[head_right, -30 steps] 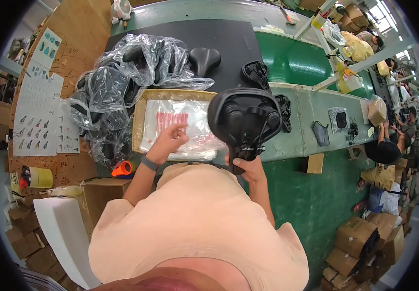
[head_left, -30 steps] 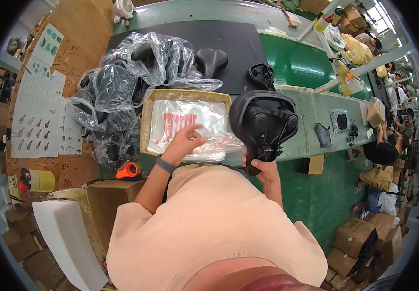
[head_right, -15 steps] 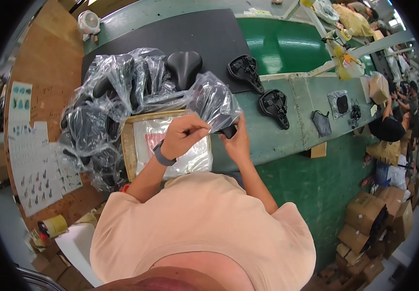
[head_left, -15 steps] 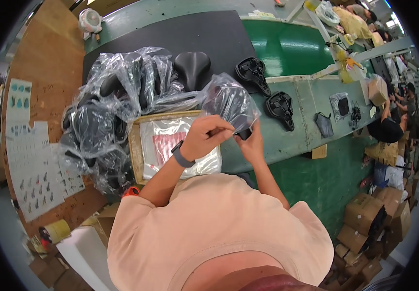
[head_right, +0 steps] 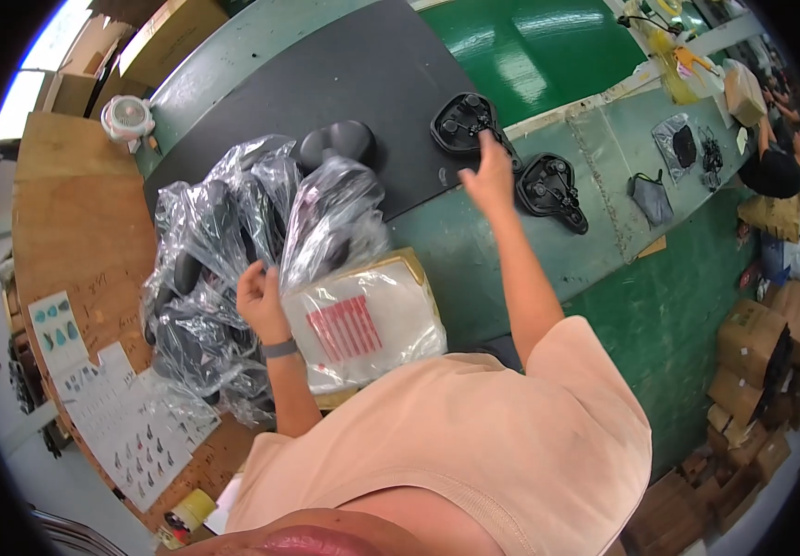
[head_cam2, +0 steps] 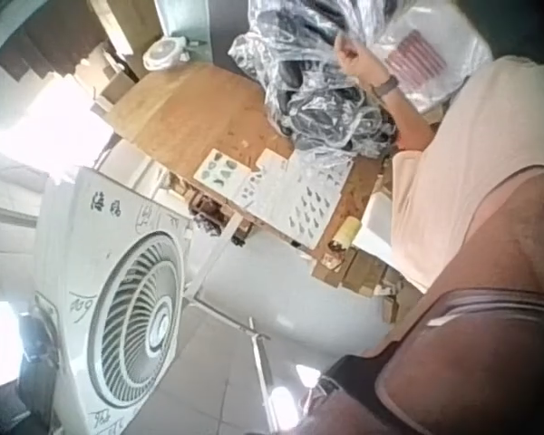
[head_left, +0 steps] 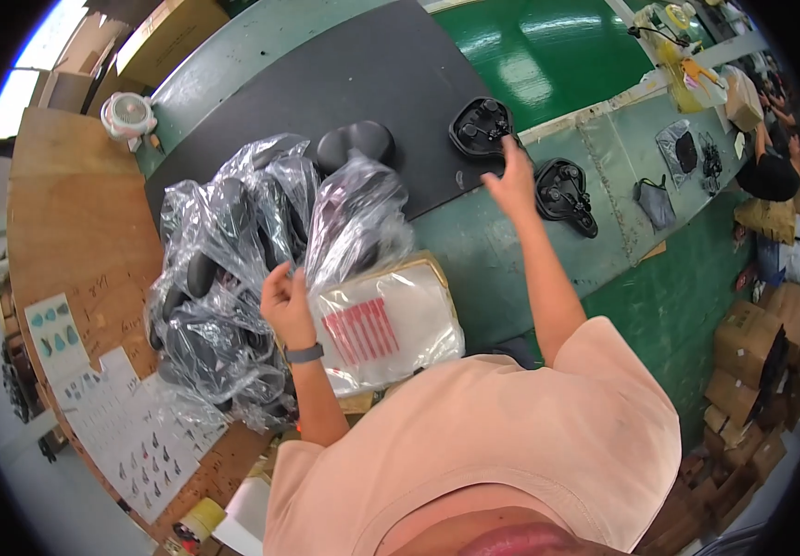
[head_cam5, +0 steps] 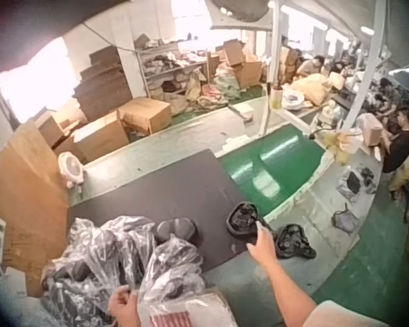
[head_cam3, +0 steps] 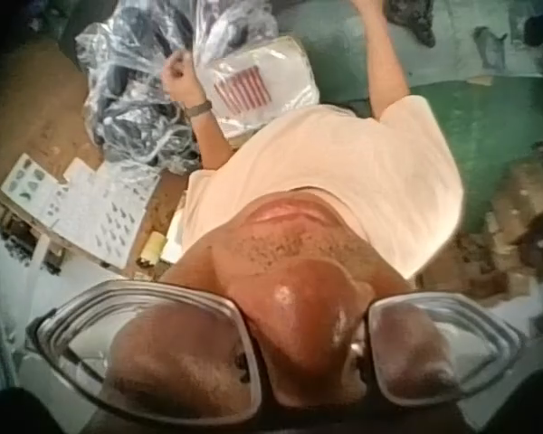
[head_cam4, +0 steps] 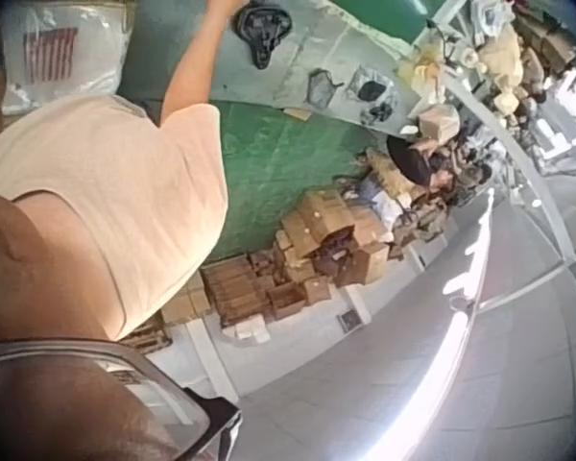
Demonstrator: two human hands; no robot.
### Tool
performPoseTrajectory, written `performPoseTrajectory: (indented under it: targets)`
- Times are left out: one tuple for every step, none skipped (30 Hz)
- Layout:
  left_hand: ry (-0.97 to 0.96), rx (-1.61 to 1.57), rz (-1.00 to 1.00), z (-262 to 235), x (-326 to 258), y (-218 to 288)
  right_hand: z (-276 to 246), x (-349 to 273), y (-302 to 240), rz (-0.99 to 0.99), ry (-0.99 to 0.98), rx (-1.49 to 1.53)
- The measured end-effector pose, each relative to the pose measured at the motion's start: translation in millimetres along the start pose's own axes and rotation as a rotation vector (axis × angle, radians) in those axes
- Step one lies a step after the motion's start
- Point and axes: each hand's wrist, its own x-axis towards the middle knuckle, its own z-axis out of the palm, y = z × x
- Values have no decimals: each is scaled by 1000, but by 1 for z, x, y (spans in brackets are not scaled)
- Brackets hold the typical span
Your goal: Packing bicycle saddles into individual plastic bags at a manufacturing workstation.
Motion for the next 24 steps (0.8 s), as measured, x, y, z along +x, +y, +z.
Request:
performPoseTrajectory:
  targets:
    - [76, 71, -28, -18, 2, -15, 9, 14, 36, -14, 73, -189]
    - [167, 128, -120, -31, -1, -21, 16, 27, 66, 42, 107, -280]
    - [177, 158, -138, -53, -3, -44, 19, 36, 92, 128, 41, -298]
    - [174, 54, -206, -63, -11, -59, 18, 44, 116, 218, -19, -319]
    - [168, 117, -219, -83, -23, -77, 23, 44, 115, 261, -130, -368]
    - [176, 130, -190, -103, -42, -101, 33, 36, 107, 303, -236, -413]
    - [115, 291, -187, -95, -51, -102, 34, 20, 133, 264, -86, -569]
    - [131, 359, -148, -115, -66, -130, 40, 14, 118, 304, -150, -512]
    - [223, 392, -187, -119, -91, -123, 46, 0, 90, 287, -271, -404]
    - [242, 343, -192, -118, -98, -145, 41, -13, 100, 396, -302, -221]
    - [274, 213, -323, -129, -112, -167, 43, -31, 76, 409, -259, -119]
    - [274, 79, -456, -124, -121, -183, 36, -46, 74, 470, -284, -74]
    - [261, 72, -432, -122, -139, -199, 25, -61, 59, 505, -398, -7]
    - [221, 61, -403, -100, -148, -208, 14, -82, 65, 487, -384, -28]
    - [170, 200, -175, -79, -162, -215, 1, -106, 55, 451, -416, -56]
    - [116, 337, 53, -60, -178, -218, -14, -131, 50, 425, -459, -94]
    - [-43, 325, 32, -29, -194, -190, -33, -162, 53, 410, -490, -117]
    - [-202, 313, 15, 0, -205, -141, -49, -195, 57, 414, -513, -132]
    - [-334, 388, 14, 9, -212, -148, -72, -220, 34, 502, -663, -145]
    - [-502, 447, 36, 34, -215, -154, -87, -256, 43, 471, -661, -182]
    - [-515, 422, 48, 54, -220, -144, -105, -287, 47, 503, -727, -182]
    - [-615, 581, 101, 74, -226, -131, -119, -316, 47, 517, -802, -152]
    - [-718, 740, 169, 92, -233, -123, -134, -352, 45, 519, -722, -227]
    - [-712, 721, 171, 95, -241, -129, -143, -374, 39, 559, -792, -253]
